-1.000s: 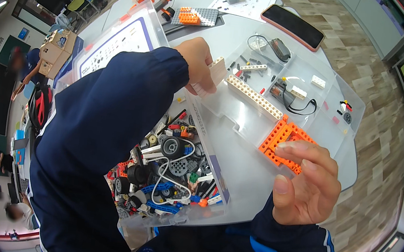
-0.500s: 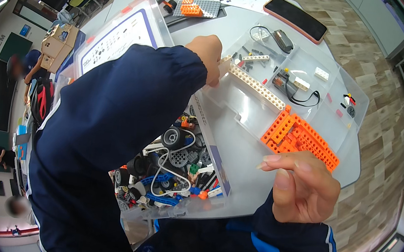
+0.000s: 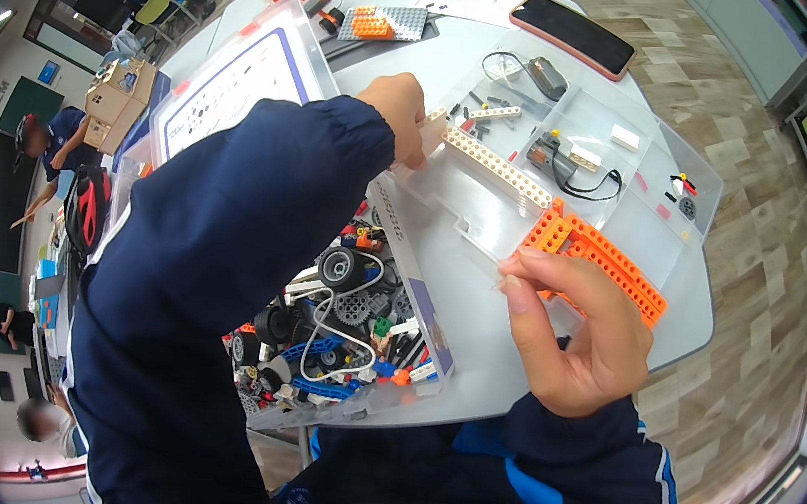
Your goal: The person picks white LEGO bricks from a clear bin and connects them by hand, forming a small rectangular assembly. They repeatedly pick, align, and snap pieces together, occasionally placing the assembly back into the bin.
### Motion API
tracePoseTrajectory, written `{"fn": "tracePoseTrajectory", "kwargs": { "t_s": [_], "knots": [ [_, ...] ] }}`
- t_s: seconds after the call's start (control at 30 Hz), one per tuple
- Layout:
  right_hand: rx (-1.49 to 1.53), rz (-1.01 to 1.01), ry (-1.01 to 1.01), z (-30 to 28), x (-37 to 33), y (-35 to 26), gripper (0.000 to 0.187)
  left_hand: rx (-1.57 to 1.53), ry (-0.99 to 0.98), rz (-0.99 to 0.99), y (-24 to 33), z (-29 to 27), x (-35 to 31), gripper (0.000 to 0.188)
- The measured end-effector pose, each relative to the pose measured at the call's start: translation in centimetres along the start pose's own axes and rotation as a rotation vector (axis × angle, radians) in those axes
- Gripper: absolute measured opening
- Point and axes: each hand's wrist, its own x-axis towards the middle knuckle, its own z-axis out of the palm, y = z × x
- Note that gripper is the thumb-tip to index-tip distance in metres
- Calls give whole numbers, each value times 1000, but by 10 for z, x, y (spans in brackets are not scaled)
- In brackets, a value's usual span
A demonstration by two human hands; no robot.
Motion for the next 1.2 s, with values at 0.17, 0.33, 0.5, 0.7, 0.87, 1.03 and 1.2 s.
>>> {"fn": "tracePoseTrajectory", "kwargs": {
  "t_s": [0.17, 0.33, 0.5, 0.7, 0.87, 1.03, 1.2],
  "knots": [
    [-231, 2, -220, -45, 5, -67, 36, 22, 50, -8, -1, 7, 3, 39],
    [-511, -22, -447, -70, 27, -95, 41, 33, 63, 22, -5, 9, 4, 43],
    [-474, -413, -672, -35, 114, 17, 37, -13, 68, 52, -10, 6, 4, 45],
    [-788, -300, -1162, 61, 158, 99, 33, -64, 112, 99, -17, 11, 4, 45],
    [-744, -118, -1241, 81, 163, 114, 23, -53, 78, 120, -17, 8, 3, 44],
    [-607, -329, -1114, 75, 163, 129, 28, -42, 19, 58, -12, 4, 2, 48],
    [-640, -247, -1085, 61, 167, 133, 18, -18, 36, 27, -9, 6, 0, 47]
  ]
}}
